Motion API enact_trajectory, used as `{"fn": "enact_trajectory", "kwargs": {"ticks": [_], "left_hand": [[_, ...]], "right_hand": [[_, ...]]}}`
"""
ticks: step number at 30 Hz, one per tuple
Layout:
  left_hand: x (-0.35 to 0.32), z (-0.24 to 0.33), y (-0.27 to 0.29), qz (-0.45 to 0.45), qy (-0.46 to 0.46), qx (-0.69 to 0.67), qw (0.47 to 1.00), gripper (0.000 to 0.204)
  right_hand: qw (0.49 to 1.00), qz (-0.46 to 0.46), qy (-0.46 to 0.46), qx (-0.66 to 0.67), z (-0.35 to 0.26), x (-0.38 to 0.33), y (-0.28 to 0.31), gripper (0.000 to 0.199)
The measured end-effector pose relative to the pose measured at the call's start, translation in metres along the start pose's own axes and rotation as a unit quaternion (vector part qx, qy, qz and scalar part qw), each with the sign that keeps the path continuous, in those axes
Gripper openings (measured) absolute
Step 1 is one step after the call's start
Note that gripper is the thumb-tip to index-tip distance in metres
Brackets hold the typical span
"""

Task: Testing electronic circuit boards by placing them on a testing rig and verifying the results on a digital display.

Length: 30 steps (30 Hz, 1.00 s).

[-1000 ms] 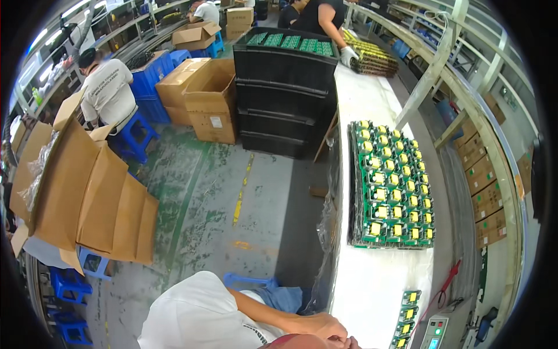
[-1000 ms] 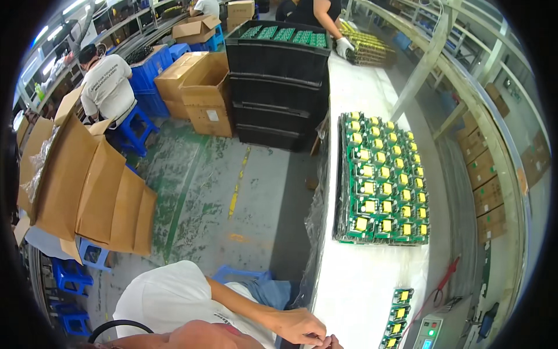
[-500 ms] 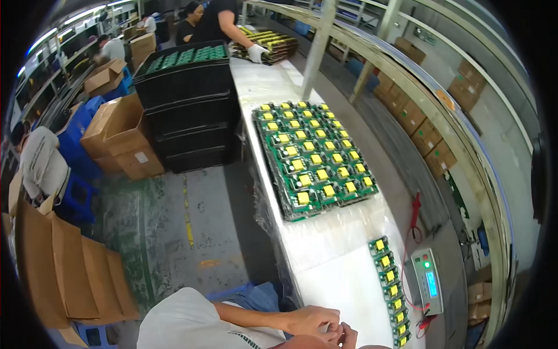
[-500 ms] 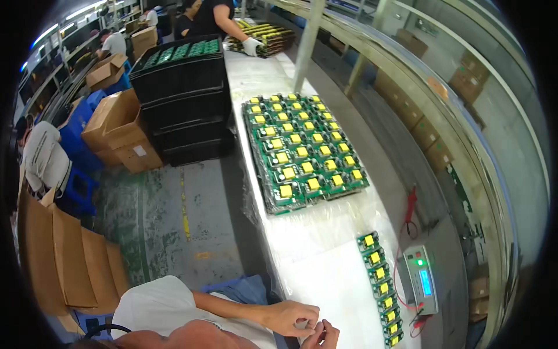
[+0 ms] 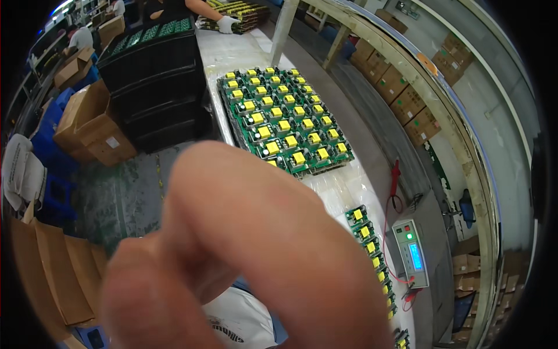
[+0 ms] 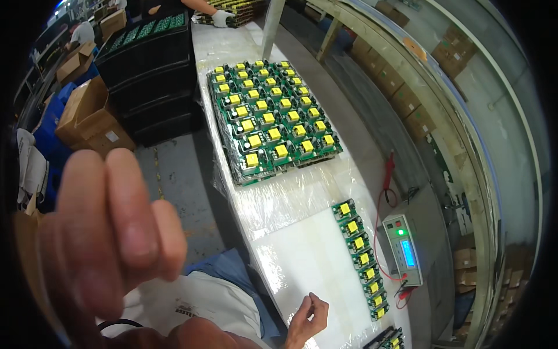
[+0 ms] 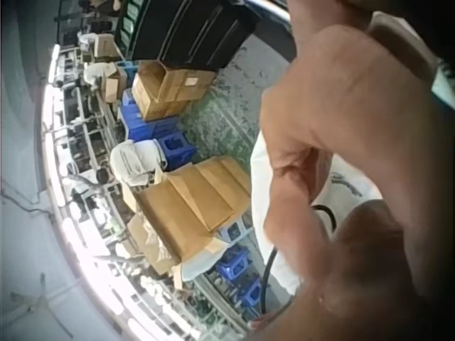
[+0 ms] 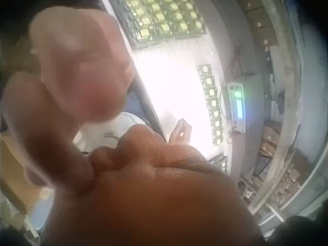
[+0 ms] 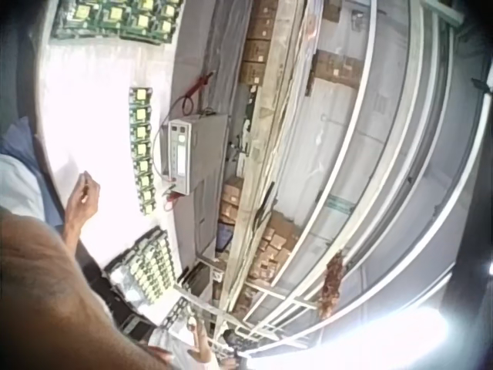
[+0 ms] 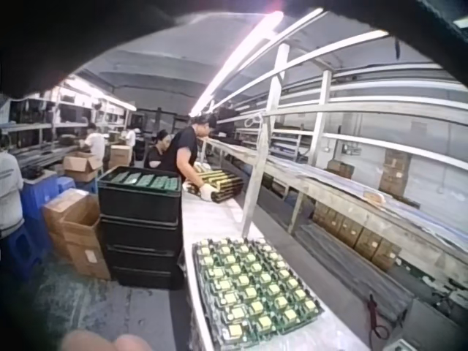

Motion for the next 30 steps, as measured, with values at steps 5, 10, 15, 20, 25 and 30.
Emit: {"fn": "enact_trajectory", "kwargs": {"ticks": [5,10,15,20,25,30], "left_hand": [[-0.003,0.009,0.008,0.025,-0.043,0.011,0.999,0.013],[0.0,0.014,0.008,0.036,-0.077,0.025,0.996,0.004],[-0.001,0.012,0.014,0.037,-0.1,0.045,0.993,0.005],[-0.066,-0.061,0.008,0.027,0.159,0.007,0.987,0.008],[-0.152,-0.122,-0.029,0.036,0.398,-0.054,0.915,0.012],[-0.205,-0.146,-0.055,-0.049,0.448,-0.031,0.892,0.02]], "right_hand": [[1.0,0.0,0.006,0.003,-0.016,-0.002,0.005,0.014],[1.0,-0.004,0.004,0.018,-0.039,-0.009,0.01,0.012],[0.999,0.029,0.02,0.029,-0.026,-0.013,0.016,0.01],[0.996,0.08,0.001,0.035,-0.004,-0.029,0.029,0.01],[0.99,0.123,-0.06,0.042,0.026,-0.043,0.047,0.013],[0.983,0.158,-0.071,0.064,0.041,-0.048,0.054,0.011]]}}
Point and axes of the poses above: each hand's wrist, its own x-axis towards the middle knuckle, its own y-axis out of the back of the hand, z = x × y, the point moved 9 cm from there along x, towards the middle knuckle, and after that the axes turned 14 degrees about -y, right-handed, at the moved point
